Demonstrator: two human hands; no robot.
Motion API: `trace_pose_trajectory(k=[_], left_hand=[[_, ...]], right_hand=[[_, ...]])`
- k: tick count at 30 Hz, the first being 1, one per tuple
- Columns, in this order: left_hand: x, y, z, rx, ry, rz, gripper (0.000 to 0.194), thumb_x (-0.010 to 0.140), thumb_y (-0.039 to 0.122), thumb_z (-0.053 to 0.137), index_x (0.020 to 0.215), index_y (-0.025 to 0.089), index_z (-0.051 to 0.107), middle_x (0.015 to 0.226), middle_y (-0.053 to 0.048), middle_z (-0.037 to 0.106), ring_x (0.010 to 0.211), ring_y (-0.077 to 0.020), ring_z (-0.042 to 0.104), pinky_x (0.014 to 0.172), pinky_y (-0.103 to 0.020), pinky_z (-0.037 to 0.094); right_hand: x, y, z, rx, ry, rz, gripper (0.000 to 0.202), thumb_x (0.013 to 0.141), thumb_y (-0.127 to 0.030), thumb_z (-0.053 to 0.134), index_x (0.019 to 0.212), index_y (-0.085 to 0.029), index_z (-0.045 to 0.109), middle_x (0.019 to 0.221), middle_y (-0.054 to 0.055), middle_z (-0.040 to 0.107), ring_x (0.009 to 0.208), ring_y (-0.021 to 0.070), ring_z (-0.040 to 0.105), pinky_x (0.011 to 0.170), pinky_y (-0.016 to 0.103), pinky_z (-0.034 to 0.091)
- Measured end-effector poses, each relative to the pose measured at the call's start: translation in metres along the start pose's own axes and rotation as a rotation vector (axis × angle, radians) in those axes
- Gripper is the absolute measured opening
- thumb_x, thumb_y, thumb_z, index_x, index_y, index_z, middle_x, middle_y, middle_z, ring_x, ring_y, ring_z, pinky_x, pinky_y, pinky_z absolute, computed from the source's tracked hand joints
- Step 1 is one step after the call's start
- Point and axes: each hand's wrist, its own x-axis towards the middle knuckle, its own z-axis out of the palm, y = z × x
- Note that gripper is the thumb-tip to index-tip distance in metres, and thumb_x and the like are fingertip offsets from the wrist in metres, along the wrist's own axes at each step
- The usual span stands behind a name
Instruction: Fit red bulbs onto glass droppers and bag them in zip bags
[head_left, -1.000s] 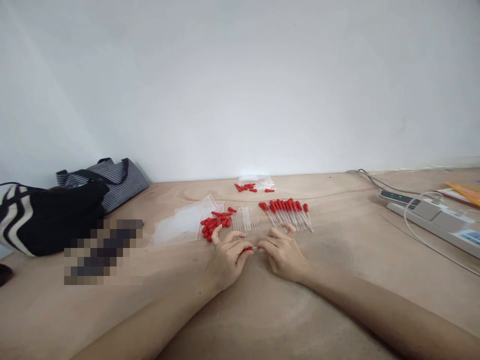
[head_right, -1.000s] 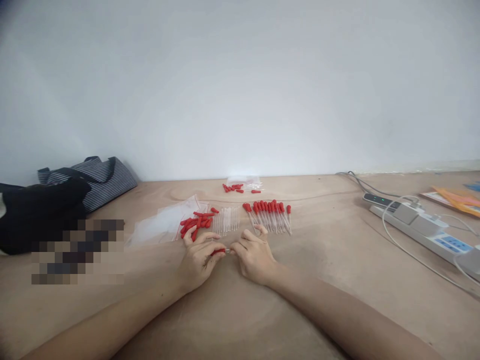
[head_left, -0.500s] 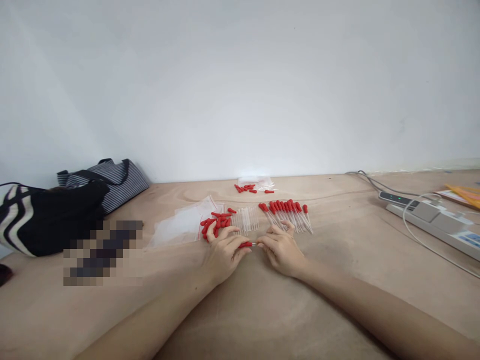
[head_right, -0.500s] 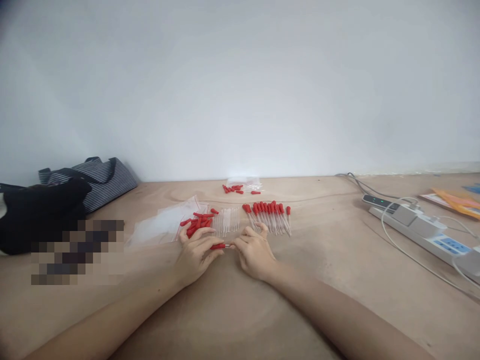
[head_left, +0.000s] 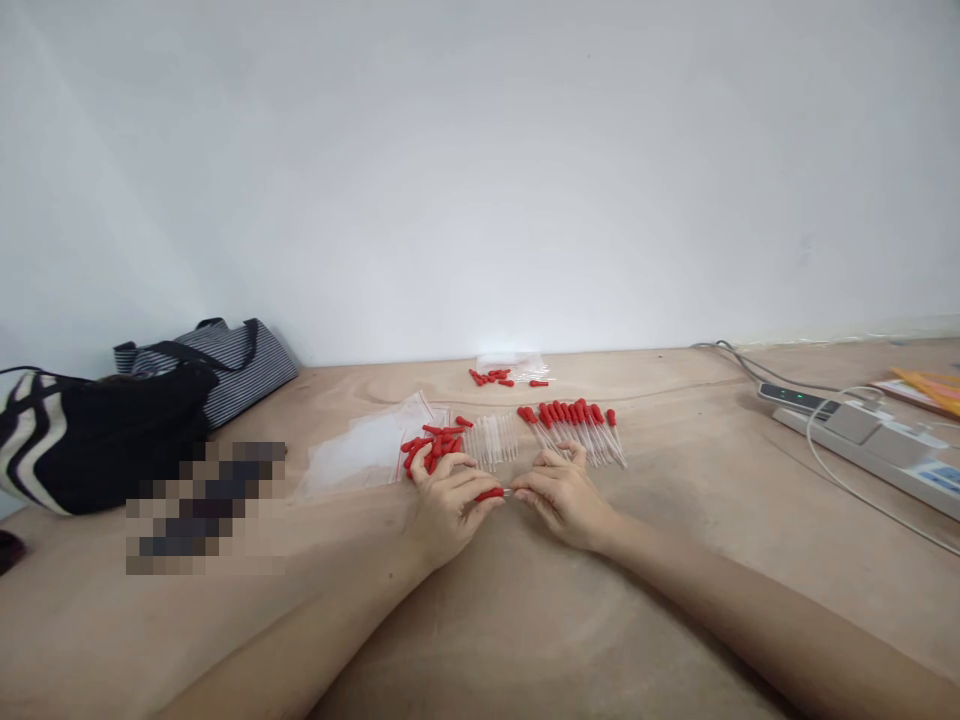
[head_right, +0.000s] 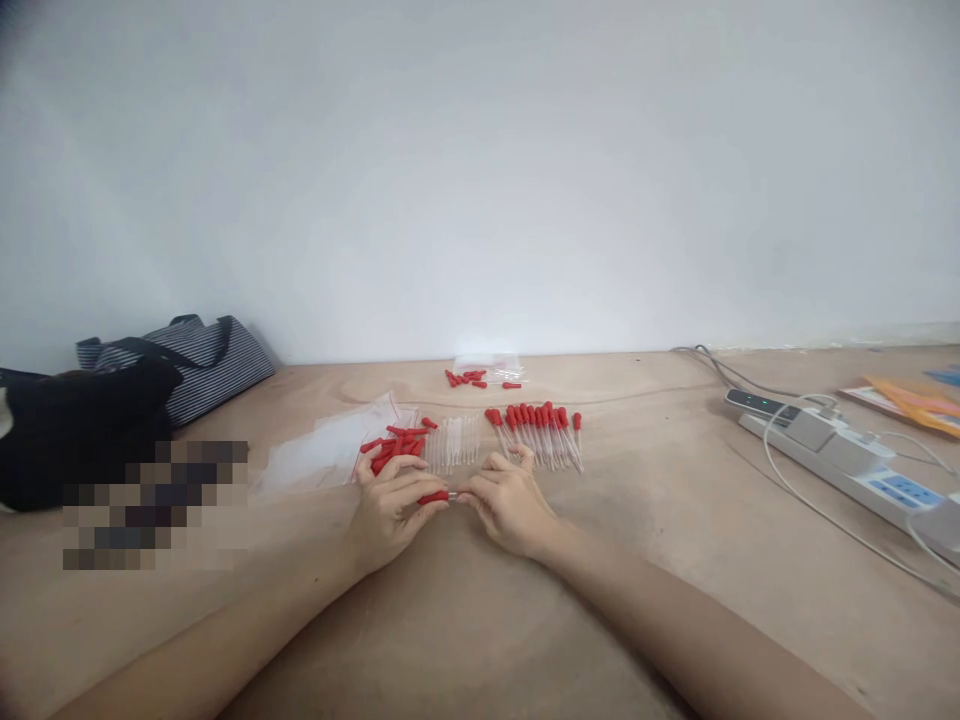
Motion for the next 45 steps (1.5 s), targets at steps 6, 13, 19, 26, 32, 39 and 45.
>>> trace_pose_trajectory(k=[6, 13, 19, 26, 32, 39, 45], left_hand=[[-0.004, -0.012, 0.005, -0.012, -0.106, 0.027, 0.009, 0.077, 0.034, 0.057, 0.076, 0.031, 0.065, 0.082, 0.006, 0.069, 0.092, -0.0213, 0.053, 0.097, -0.051, 0.002], [0.0, -0.025, -0.005, 0.101, -0.184, -0.129, 0.043, 0.071, 0.044, 0.06, 0.111, 0.03, 0.053, 0.121, -0.006, 0.052, 0.107, -0.0282, 0.043, 0.092, -0.053, 0.016], [0.027, -0.061, -0.017, 0.22, -0.15, -0.344, 0.019, 0.082, 0.033, 0.046, 0.087, 0.03, 0.064, 0.104, -0.002, 0.06, 0.101, -0.0242, 0.048, 0.089, -0.051, 0.019], [0.077, -0.108, -0.003, 0.273, -0.42, -0.171, 0.016, 0.078, 0.022, 0.051, 0.079, 0.027, 0.066, 0.097, -0.002, 0.062, 0.097, -0.0227, 0.049, 0.085, -0.044, 0.023], [0.092, -0.123, 0.018, 0.276, -0.564, 0.014, 0.016, 0.07, 0.014, 0.059, 0.072, 0.027, 0.067, 0.09, -0.002, 0.065, 0.094, -0.0212, 0.05, 0.083, -0.04, 0.022], [0.1, -0.121, 0.022, 0.321, -0.565, 0.068, 0.009, 0.065, 0.014, 0.063, 0.068, 0.022, 0.064, 0.085, -0.003, 0.066, 0.09, -0.0225, 0.052, 0.081, -0.039, 0.025], [0.084, -0.075, 0.001, 0.352, -0.366, -0.004, 0.012, 0.077, 0.018, 0.047, 0.084, 0.018, 0.056, 0.092, -0.007, 0.063, 0.09, -0.0216, 0.052, 0.086, -0.042, 0.022]], right_hand=[[-0.001, 0.008, -0.003, -0.126, -0.014, -0.086, 0.02, 0.084, -0.025, 0.045, 0.078, -0.023, 0.064, 0.068, 0.001, 0.061, 0.074, 0.0143, 0.045, 0.079, 0.037, 0.016], [0.004, 0.017, 0.003, -0.189, 0.016, 0.072, 0.017, 0.081, -0.022, 0.047, 0.081, -0.024, 0.063, 0.068, 0.001, 0.062, 0.076, 0.0155, 0.045, 0.074, 0.035, 0.017], [0.03, 0.028, 0.015, -0.253, 0.01, 0.544, 0.017, 0.078, -0.024, 0.045, 0.086, -0.019, 0.059, 0.074, 0.005, 0.064, 0.08, 0.0187, 0.05, 0.072, 0.033, 0.018], [0.058, 0.028, 0.025, -0.303, -0.177, 0.725, 0.018, 0.076, -0.021, 0.043, 0.083, -0.018, 0.059, 0.076, 0.007, 0.064, 0.079, 0.0202, 0.055, 0.072, 0.033, 0.018], [0.062, 0.033, 0.029, -0.287, -0.201, 0.736, 0.02, 0.075, -0.022, 0.043, 0.081, -0.018, 0.061, 0.079, 0.008, 0.065, 0.08, 0.0206, 0.055, 0.073, 0.035, 0.019], [0.075, 0.032, 0.029, -0.319, -0.235, 0.768, 0.022, 0.073, -0.029, 0.046, 0.076, -0.016, 0.064, 0.079, 0.011, 0.064, 0.086, 0.0242, 0.054, 0.077, 0.039, 0.021], [0.085, 0.033, 0.027, -0.307, -0.319, 0.83, 0.025, 0.07, -0.033, 0.05, 0.081, -0.014, 0.063, 0.083, 0.012, 0.064, 0.084, 0.0246, 0.056, 0.082, 0.042, 0.02]])
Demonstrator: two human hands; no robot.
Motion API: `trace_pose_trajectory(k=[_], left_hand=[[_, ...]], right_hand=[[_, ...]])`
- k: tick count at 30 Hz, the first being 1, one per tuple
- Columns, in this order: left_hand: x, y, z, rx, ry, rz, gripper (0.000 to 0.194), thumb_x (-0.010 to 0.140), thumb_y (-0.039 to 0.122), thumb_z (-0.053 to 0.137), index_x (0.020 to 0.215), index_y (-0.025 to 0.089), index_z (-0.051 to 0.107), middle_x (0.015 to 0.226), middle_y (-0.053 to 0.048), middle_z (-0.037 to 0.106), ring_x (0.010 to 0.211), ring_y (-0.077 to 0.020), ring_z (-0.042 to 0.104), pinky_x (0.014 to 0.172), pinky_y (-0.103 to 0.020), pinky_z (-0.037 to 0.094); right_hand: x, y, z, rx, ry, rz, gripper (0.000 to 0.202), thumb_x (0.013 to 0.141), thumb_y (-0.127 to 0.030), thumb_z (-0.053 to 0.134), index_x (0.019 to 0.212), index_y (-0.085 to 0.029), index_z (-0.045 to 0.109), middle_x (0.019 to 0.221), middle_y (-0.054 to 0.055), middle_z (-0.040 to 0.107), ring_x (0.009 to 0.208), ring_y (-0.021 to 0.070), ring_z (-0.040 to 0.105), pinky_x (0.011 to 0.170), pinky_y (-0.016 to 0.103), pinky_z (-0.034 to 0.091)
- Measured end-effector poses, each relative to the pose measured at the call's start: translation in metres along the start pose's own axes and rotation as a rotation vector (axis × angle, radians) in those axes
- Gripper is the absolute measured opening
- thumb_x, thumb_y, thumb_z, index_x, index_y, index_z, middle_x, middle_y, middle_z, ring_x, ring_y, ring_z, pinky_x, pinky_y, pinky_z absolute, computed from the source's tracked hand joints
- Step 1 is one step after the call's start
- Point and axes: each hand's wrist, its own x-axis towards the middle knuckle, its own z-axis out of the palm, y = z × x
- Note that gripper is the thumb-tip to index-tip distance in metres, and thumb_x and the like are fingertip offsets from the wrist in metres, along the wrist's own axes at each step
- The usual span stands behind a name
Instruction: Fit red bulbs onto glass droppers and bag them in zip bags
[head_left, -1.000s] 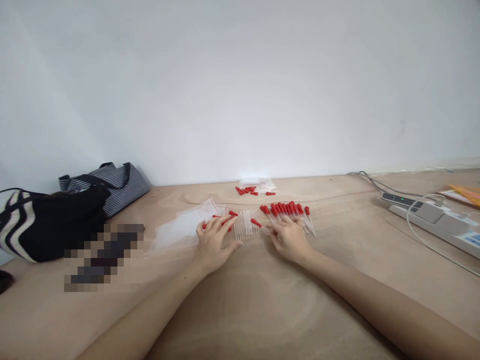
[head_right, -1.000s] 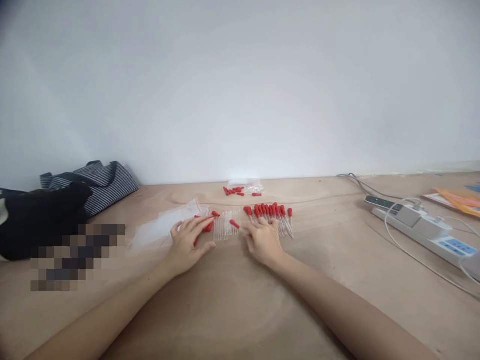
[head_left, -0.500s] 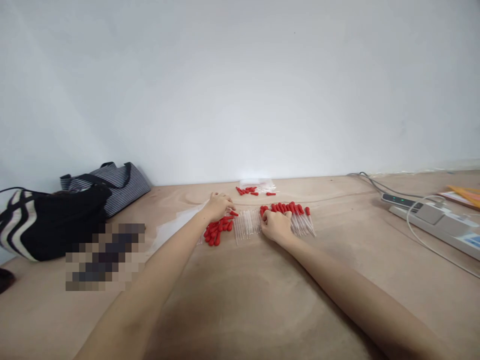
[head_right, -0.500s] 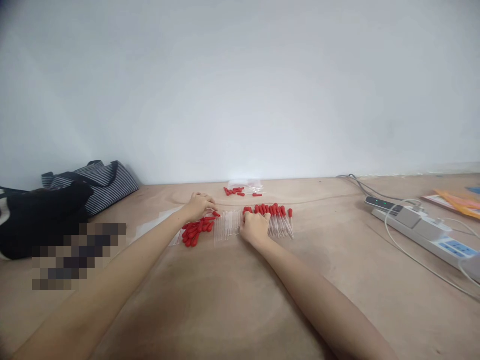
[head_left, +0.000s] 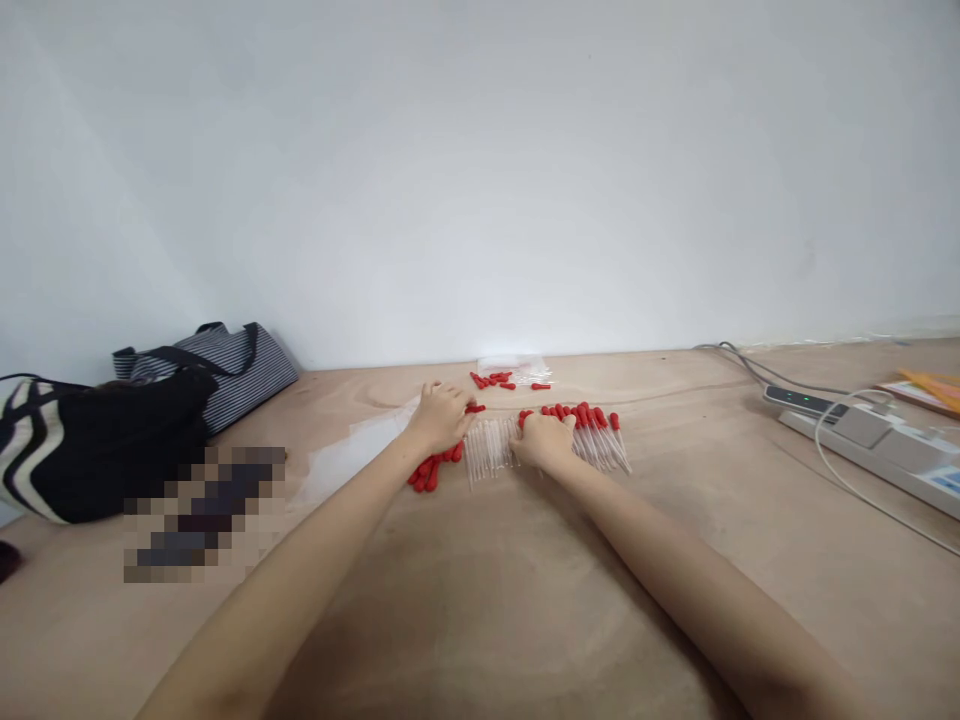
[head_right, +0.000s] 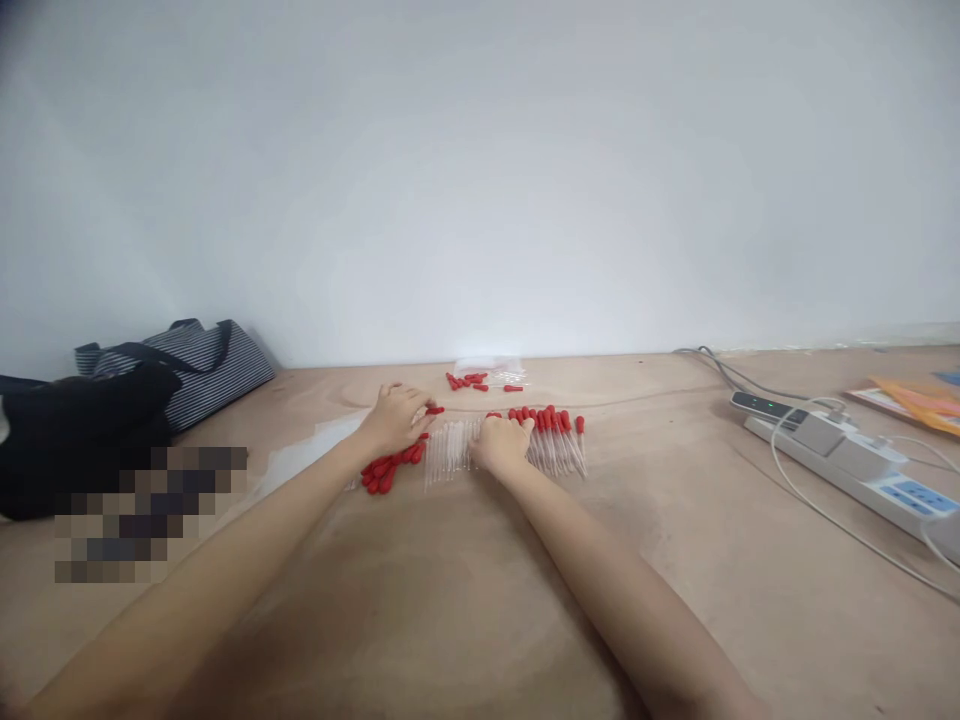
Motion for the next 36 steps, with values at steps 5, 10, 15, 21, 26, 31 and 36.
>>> trace_pose_trajectory(k=[5, 10, 15, 21, 26, 31, 36], left_hand=[[-0.059, 0.048, -0.008, -0.144, 0.03, 0.111, 0.007, 0.073, 0.021, 0.05, 0.078, 0.019, 0.055, 0.077, -0.001, 0.062, 0.079, -0.0193, 0.053, 0.082, -0.04, 0.024], [-0.091, 0.063, 0.006, -0.281, 0.077, 0.023, 0.008, 0.076, 0.024, 0.051, 0.08, 0.021, 0.057, 0.077, 0.0, 0.063, 0.077, -0.0173, 0.053, 0.08, -0.038, 0.024], [-0.093, 0.063, 0.011, -0.328, 0.115, -0.045, 0.009, 0.077, 0.025, 0.051, 0.081, 0.022, 0.058, 0.075, 0.001, 0.063, 0.077, -0.0164, 0.053, 0.081, -0.038, 0.022], [-0.093, 0.066, 0.012, -0.328, 0.165, -0.082, 0.01, 0.077, 0.025, 0.051, 0.078, 0.024, 0.061, 0.073, 0.002, 0.064, 0.076, -0.0161, 0.053, 0.08, -0.038, 0.022], [-0.094, 0.064, 0.015, -0.315, 0.178, -0.085, 0.012, 0.076, 0.025, 0.052, 0.078, 0.026, 0.063, 0.073, 0.001, 0.064, 0.076, -0.0168, 0.053, 0.08, -0.04, 0.022], [-0.094, 0.064, 0.017, -0.3, 0.159, -0.083, 0.019, 0.076, 0.028, 0.054, 0.093, 0.027, 0.063, 0.088, -0.002, 0.064, 0.086, -0.0204, 0.051, 0.079, -0.041, 0.023], [-0.089, 0.067, 0.018, -0.314, 0.146, -0.075, 0.016, 0.08, 0.027, 0.051, 0.086, 0.03, 0.066, 0.083, -0.001, 0.065, 0.083, -0.0191, 0.051, 0.077, -0.04, 0.023]], right_hand=[[0.003, 0.0, 0.001, 0.012, -0.013, 0.014, 0.026, 0.073, -0.032, 0.046, 0.082, -0.013, 0.062, 0.081, 0.012, 0.064, 0.078, 0.0239, 0.058, 0.08, 0.042, 0.023], [-0.002, 0.006, -0.005, 0.043, 0.019, -0.039, 0.025, 0.075, -0.032, 0.045, 0.073, -0.015, 0.063, 0.075, 0.01, 0.064, 0.078, 0.0229, 0.055, 0.077, 0.038, 0.025], [-0.037, 0.04, -0.01, 0.179, 0.184, -0.372, 0.022, 0.077, -0.03, 0.049, 0.063, -0.018, 0.061, 0.071, 0.004, 0.063, 0.078, 0.018, 0.05, 0.071, 0.031, 0.023], [-0.085, 0.089, -0.001, 0.172, 0.239, -0.578, 0.023, 0.081, -0.031, 0.05, 0.063, -0.021, 0.062, 0.06, 0.0, 0.058, 0.068, 0.0139, 0.048, 0.069, 0.03, 0.022], [-0.088, 0.097, 0.003, 0.165, 0.245, -0.595, 0.018, 0.08, -0.035, 0.052, 0.072, -0.027, 0.066, 0.064, 0.0, 0.059, 0.07, 0.0148, 0.049, 0.068, 0.031, 0.025], [-0.079, 0.086, 0.005, 0.172, 0.253, -0.592, 0.02, 0.077, -0.04, 0.055, 0.092, -0.031, 0.065, 0.078, 0.003, 0.059, 0.075, 0.0163, 0.05, 0.068, 0.031, 0.026], [-0.076, 0.075, 0.009, 0.21, 0.232, -0.585, 0.014, 0.079, -0.031, 0.053, 0.077, -0.029, 0.067, 0.079, 0.001, 0.057, 0.077, 0.0158, 0.047, 0.07, 0.031, 0.024]])
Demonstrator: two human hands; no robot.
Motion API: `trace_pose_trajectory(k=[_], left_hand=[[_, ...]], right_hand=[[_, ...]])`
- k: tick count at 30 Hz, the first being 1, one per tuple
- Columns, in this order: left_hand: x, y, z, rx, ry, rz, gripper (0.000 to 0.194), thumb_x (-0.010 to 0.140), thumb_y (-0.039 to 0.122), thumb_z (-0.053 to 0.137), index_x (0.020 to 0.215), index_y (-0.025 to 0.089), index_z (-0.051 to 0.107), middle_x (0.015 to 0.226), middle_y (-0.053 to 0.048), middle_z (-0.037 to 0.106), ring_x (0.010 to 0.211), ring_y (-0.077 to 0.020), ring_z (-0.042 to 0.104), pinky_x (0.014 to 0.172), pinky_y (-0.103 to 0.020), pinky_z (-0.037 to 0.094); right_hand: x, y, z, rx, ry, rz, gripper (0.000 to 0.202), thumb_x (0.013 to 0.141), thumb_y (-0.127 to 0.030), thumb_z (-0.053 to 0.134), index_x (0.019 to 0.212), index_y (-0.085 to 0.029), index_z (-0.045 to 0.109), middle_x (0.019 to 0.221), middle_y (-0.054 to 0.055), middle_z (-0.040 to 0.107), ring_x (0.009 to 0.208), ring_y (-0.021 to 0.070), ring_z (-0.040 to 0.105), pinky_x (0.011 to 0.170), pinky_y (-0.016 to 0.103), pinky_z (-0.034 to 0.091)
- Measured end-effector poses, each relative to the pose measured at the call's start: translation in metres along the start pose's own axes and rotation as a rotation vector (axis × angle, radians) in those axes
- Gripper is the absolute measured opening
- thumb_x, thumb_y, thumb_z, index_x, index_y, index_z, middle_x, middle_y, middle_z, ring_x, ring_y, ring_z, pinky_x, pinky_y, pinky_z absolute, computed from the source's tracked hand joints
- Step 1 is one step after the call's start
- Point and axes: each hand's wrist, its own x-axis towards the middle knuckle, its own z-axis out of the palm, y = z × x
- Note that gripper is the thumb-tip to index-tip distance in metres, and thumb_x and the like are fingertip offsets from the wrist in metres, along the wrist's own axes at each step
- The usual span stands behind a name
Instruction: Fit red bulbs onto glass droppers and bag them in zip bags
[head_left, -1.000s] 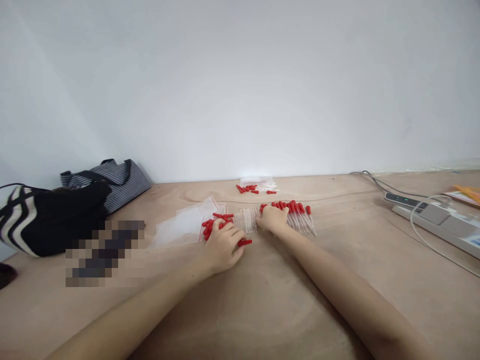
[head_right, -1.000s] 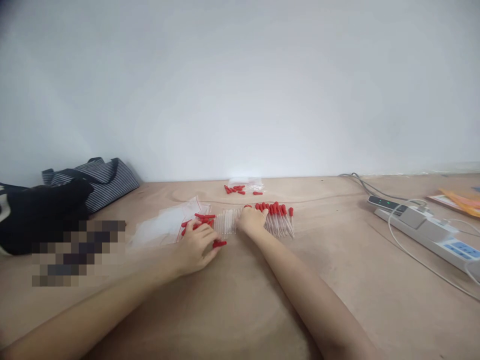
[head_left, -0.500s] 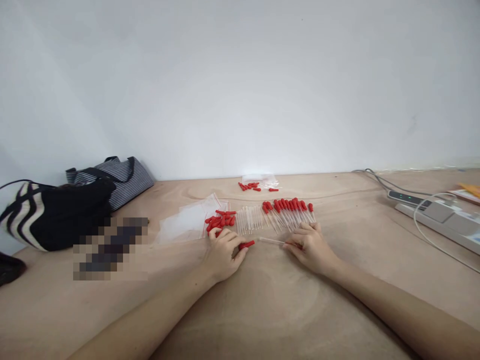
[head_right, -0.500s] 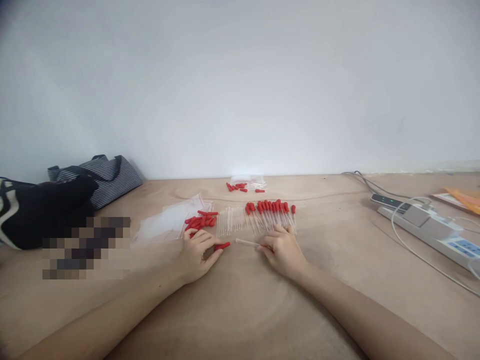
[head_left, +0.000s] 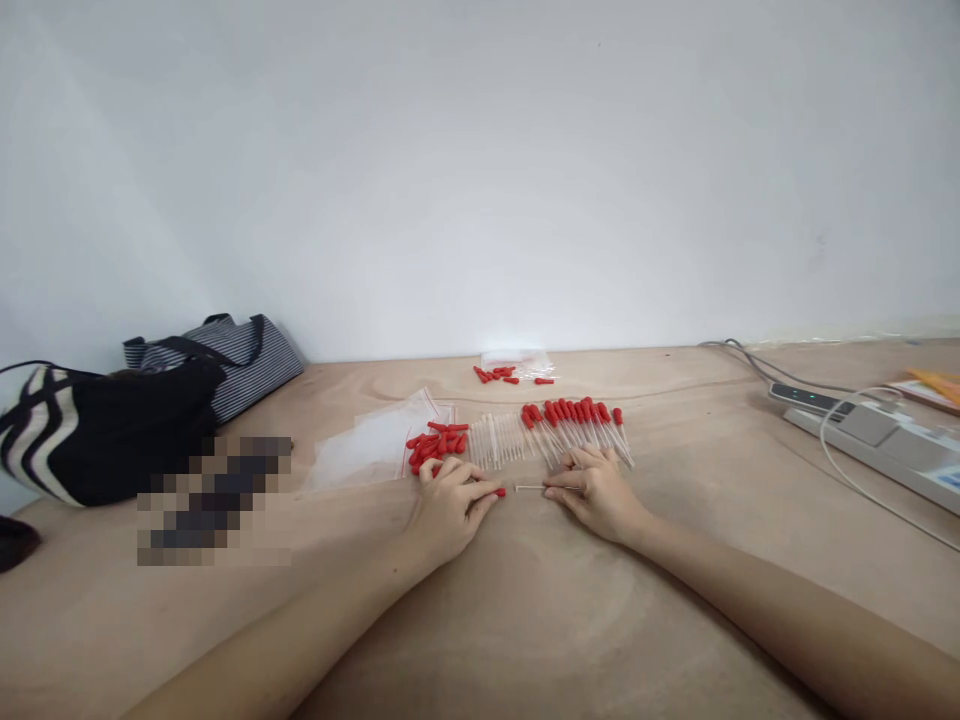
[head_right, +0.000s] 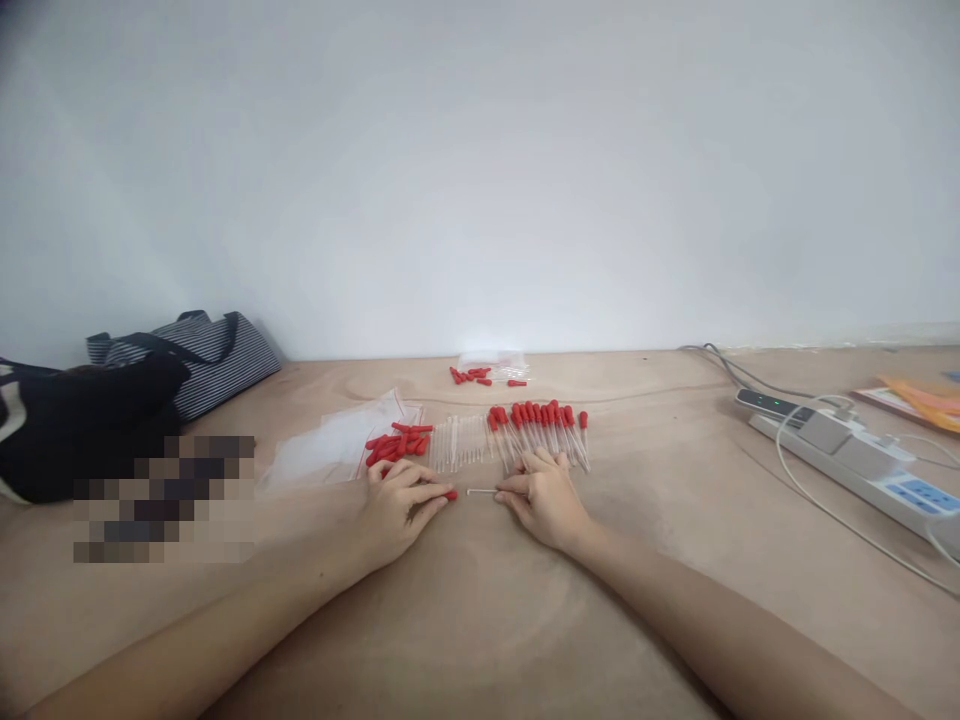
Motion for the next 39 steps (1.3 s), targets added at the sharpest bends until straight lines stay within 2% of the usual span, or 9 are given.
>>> trace_pose_trajectory(k=[6, 13, 17, 24, 28, 31, 39], left_hand=[[0.004, 0.007, 0.0, -0.006, 0.006, -0.024, 0.012, 0.082, 0.022, 0.048, 0.08, 0.024, 0.061, 0.08, 0.0, 0.066, 0.083, -0.0182, 0.053, 0.082, -0.041, 0.021], [0.001, 0.007, 0.001, -0.021, 0.047, -0.049, 0.011, 0.081, 0.018, 0.044, 0.085, 0.022, 0.054, 0.084, 0.0, 0.065, 0.087, -0.0182, 0.055, 0.094, -0.046, 0.013], [0.001, 0.008, 0.0, -0.024, 0.074, -0.036, 0.012, 0.083, 0.019, 0.042, 0.086, 0.021, 0.053, 0.085, -0.001, 0.064, 0.086, -0.0176, 0.056, 0.096, -0.046, 0.012], [0.001, 0.006, 0.001, -0.019, 0.117, -0.002, 0.016, 0.082, 0.022, 0.049, 0.092, 0.024, 0.06, 0.081, -0.001, 0.067, 0.085, -0.0192, 0.057, 0.093, -0.049, 0.014], [0.002, 0.006, 0.003, 0.007, 0.143, 0.023, 0.015, 0.082, 0.026, 0.05, 0.086, 0.027, 0.064, 0.074, 0.001, 0.068, 0.083, -0.0192, 0.058, 0.096, -0.051, 0.01], [0.002, 0.007, 0.003, 0.005, 0.164, 0.056, 0.016, 0.083, 0.025, 0.049, 0.085, 0.028, 0.064, 0.077, 0.001, 0.07, 0.091, -0.0209, 0.057, 0.097, -0.054, 0.005], [0.001, 0.009, 0.001, -0.01, 0.227, 0.137, 0.021, 0.083, 0.018, 0.046, 0.086, 0.029, 0.064, 0.077, 0.003, 0.071, 0.099, -0.0236, 0.057, 0.097, -0.057, -0.002]], right_hand=[[0.007, -0.011, -0.001, -0.025, 0.1, 0.036, 0.016, 0.082, -0.025, 0.046, 0.078, -0.02, 0.061, 0.089, 0.003, 0.059, 0.083, 0.0159, 0.047, 0.074, 0.032, 0.022], [0.004, -0.022, 0.0, 0.002, 0.072, 0.017, 0.017, 0.084, -0.024, 0.042, 0.076, -0.021, 0.058, 0.077, 0.001, 0.063, 0.082, 0.0155, 0.051, 0.087, 0.039, 0.015], [0.002, -0.023, 0.001, -0.027, 0.072, -0.01, 0.018, 0.083, -0.024, 0.043, 0.078, -0.022, 0.06, 0.075, 0.001, 0.064, 0.082, 0.0154, 0.051, 0.087, 0.038, 0.016], [0.001, -0.023, 0.001, 0.058, 0.057, -0.079, 0.023, 0.085, -0.025, 0.043, 0.095, -0.029, 0.062, 0.074, 0.001, 0.064, 0.079, 0.0158, 0.05, 0.085, 0.039, 0.017], [0.0, -0.023, 0.001, 0.082, 0.042, -0.093, 0.022, 0.085, -0.029, 0.044, 0.092, -0.03, 0.064, 0.074, 0.002, 0.064, 0.077, 0.0152, 0.048, 0.083, 0.038, 0.017], [0.0, -0.022, 0.002, 0.084, 0.052, -0.095, 0.021, 0.084, -0.032, 0.045, 0.09, -0.03, 0.065, 0.071, 0.001, 0.064, 0.075, 0.0143, 0.047, 0.082, 0.037, 0.017], [-0.001, -0.023, 0.002, 0.164, 0.082, -0.123, 0.019, 0.082, -0.029, 0.048, 0.087, -0.028, 0.066, 0.062, 0.0, 0.061, 0.07, 0.0136, 0.044, 0.078, 0.036, 0.018]])
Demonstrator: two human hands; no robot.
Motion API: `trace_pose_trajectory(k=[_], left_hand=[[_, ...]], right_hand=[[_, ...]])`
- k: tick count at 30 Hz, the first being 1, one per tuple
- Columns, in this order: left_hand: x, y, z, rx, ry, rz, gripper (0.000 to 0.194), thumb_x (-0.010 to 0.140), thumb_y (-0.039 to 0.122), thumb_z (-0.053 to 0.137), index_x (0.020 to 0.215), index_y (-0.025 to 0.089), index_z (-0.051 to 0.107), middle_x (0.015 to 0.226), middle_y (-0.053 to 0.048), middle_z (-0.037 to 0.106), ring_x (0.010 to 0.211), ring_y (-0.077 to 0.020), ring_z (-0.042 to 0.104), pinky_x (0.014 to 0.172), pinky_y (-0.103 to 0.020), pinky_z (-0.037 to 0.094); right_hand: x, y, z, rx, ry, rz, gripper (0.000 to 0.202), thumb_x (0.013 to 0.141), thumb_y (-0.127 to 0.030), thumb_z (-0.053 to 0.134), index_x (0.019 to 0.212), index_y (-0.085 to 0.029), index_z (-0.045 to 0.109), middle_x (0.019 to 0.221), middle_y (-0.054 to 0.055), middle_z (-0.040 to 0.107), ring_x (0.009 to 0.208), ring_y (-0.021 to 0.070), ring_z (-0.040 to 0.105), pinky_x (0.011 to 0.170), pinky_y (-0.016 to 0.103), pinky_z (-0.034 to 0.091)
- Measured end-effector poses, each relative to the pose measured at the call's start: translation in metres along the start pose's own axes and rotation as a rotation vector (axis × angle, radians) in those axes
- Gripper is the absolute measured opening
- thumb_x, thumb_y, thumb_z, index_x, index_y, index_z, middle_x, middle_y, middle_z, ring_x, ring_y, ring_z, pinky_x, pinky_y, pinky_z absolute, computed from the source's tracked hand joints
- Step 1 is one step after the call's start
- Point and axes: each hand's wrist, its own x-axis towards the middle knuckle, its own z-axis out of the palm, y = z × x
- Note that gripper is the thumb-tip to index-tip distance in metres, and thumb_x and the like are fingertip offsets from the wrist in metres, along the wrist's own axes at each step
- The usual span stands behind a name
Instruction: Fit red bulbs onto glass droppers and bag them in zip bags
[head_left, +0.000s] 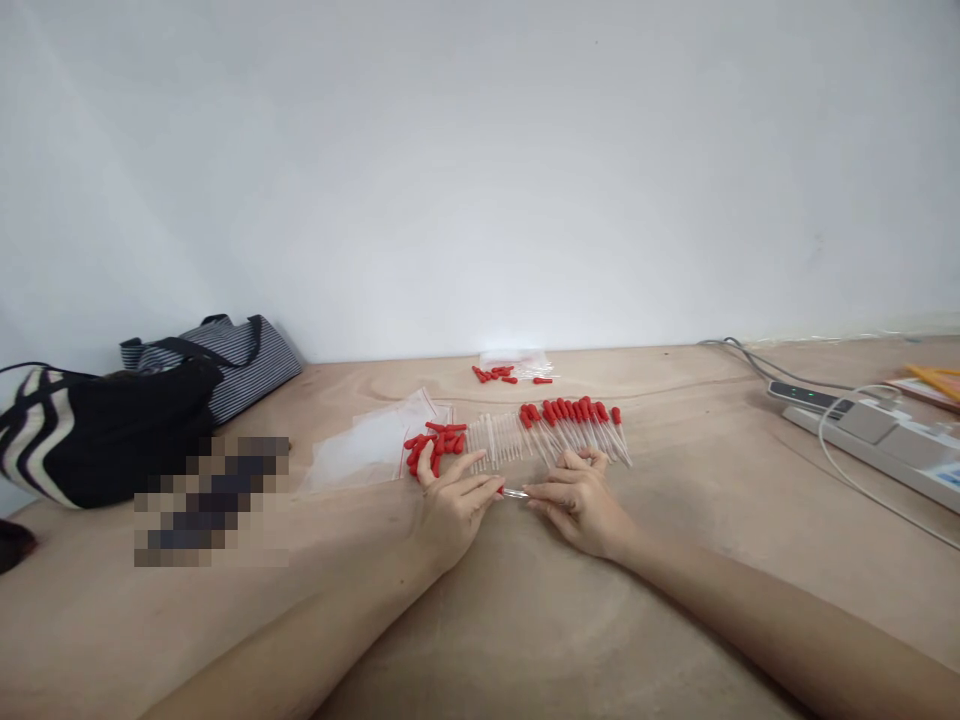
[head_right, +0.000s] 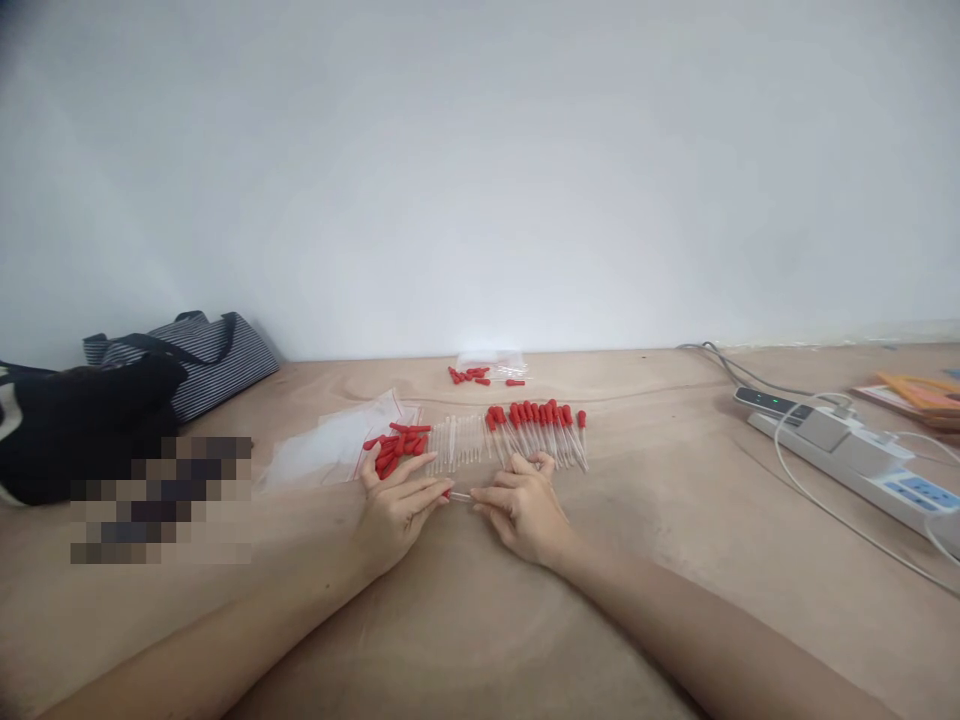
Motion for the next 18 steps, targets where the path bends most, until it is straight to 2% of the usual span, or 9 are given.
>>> trace_pose_trajectory(k=[12, 18], left_hand=[[0.003, 0.0062, -0.0023, -0.006, 0.026, 0.069, 0.016, 0.083, 0.019, 0.048, 0.081, 0.025, 0.063, 0.069, 0.003, 0.07, 0.091, -0.0207, 0.061, 0.1, -0.054, 0.001], [0.0038, 0.0064, 0.0022, -0.036, 0.081, 0.11, 0.015, 0.084, 0.02, 0.047, 0.079, 0.021, 0.061, 0.067, 0.004, 0.069, 0.086, -0.0169, 0.061, 0.1, -0.049, 0.003]], right_hand=[[-0.0009, -0.0064, 0.0015, -0.042, 0.006, -0.044, 0.02, 0.082, -0.02, 0.045, 0.083, -0.024, 0.064, 0.064, 0.001, 0.059, 0.071, 0.0149, 0.041, 0.074, 0.035, 0.019], [0.002, -0.008, 0.004, -0.01, 0.025, 0.001, 0.019, 0.082, -0.019, 0.042, 0.077, -0.02, 0.061, 0.066, 0.0, 0.06, 0.072, 0.0138, 0.041, 0.073, 0.033, 0.018]])
